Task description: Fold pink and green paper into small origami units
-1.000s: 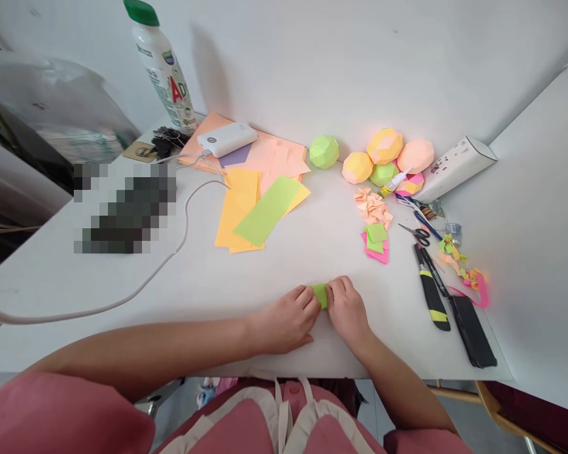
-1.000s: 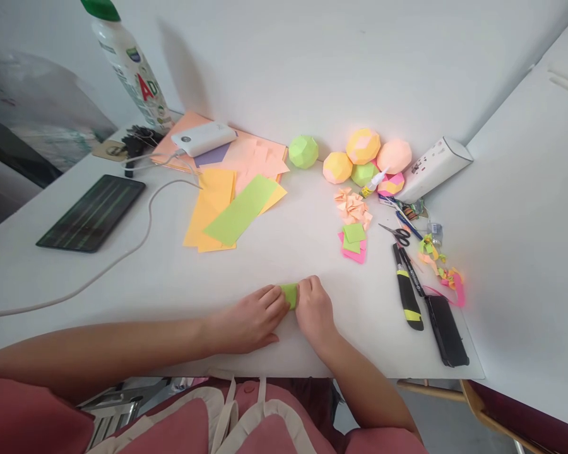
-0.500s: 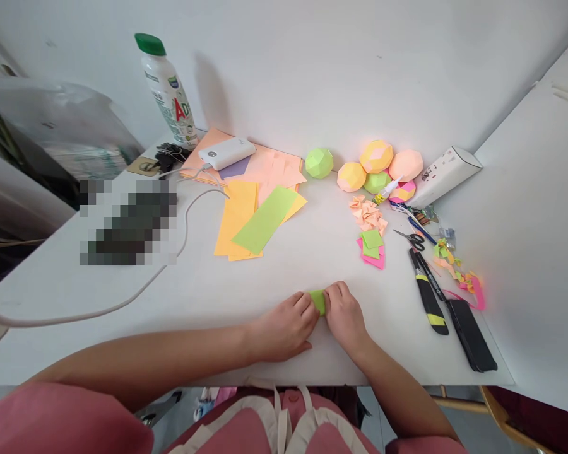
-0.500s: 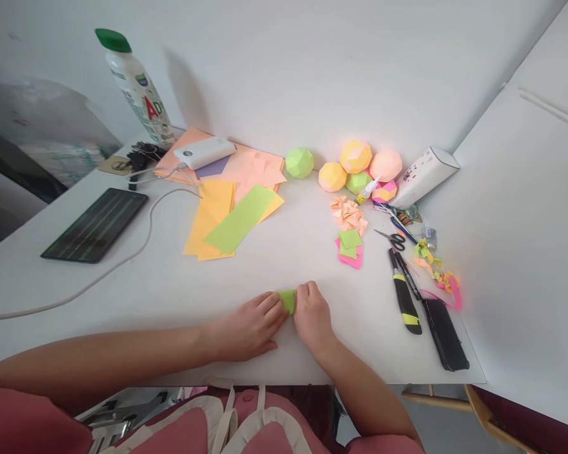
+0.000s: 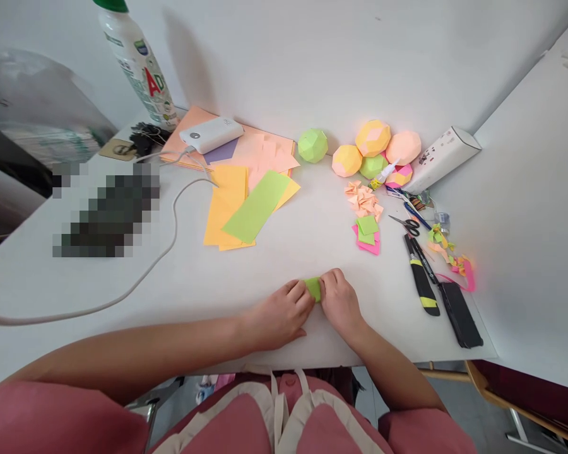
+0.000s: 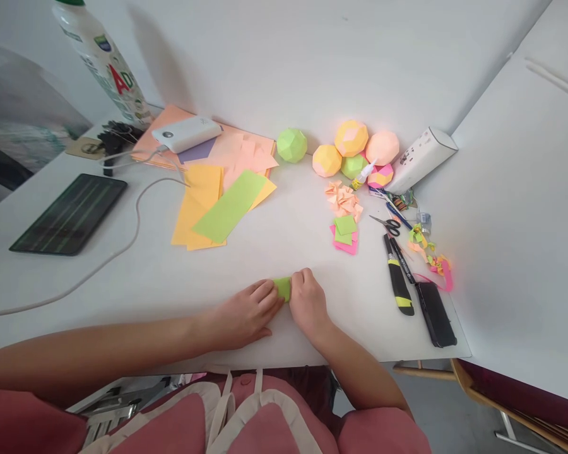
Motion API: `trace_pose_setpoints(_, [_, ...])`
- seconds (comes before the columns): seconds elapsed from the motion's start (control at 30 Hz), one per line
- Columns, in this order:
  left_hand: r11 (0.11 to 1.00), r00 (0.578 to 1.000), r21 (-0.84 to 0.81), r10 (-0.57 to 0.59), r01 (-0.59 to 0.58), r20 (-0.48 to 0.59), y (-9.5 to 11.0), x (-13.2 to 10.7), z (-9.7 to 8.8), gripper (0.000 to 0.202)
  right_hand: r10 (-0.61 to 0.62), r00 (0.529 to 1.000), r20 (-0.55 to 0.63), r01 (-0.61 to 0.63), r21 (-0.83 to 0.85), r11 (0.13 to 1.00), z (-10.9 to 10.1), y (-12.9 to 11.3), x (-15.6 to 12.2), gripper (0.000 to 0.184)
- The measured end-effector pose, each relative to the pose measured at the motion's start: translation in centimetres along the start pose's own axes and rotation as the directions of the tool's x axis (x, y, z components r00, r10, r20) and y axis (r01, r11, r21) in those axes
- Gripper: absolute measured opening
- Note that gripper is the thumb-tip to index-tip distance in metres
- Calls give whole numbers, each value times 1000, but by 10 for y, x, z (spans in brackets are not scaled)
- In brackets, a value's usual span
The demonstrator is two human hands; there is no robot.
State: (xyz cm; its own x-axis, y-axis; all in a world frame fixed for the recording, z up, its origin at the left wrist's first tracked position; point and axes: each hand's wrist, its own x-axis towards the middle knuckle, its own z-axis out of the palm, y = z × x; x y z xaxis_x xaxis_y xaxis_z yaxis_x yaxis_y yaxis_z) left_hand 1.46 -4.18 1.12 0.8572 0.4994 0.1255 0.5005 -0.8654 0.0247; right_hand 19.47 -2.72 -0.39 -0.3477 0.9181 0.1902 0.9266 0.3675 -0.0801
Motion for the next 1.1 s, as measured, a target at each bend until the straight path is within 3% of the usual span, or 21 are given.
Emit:
trace_pose_setpoints(0.53, [999,1000,-44,-10,11,14,-3,4,5,55,-96,995,26,99,-147,984,-5,-6,1,14])
trace_pose_setpoints(0.87, [997,997,-64,-37,41,60,-2,6,5,48,-94,994,52,104,-250,963,-4,7,-11,38])
trace_pose_setpoints(1.0, [998,997,-59,-22,27,71,-4,8,0,47,-70,997,-25,64,-201,978,-6,23,-15,36])
trace_pose_setpoints(1.1, [999,999,-41,8,-6,49,-6,9,-1,46,-197,968,-157,188,-68,980,-12,30,-14,30])
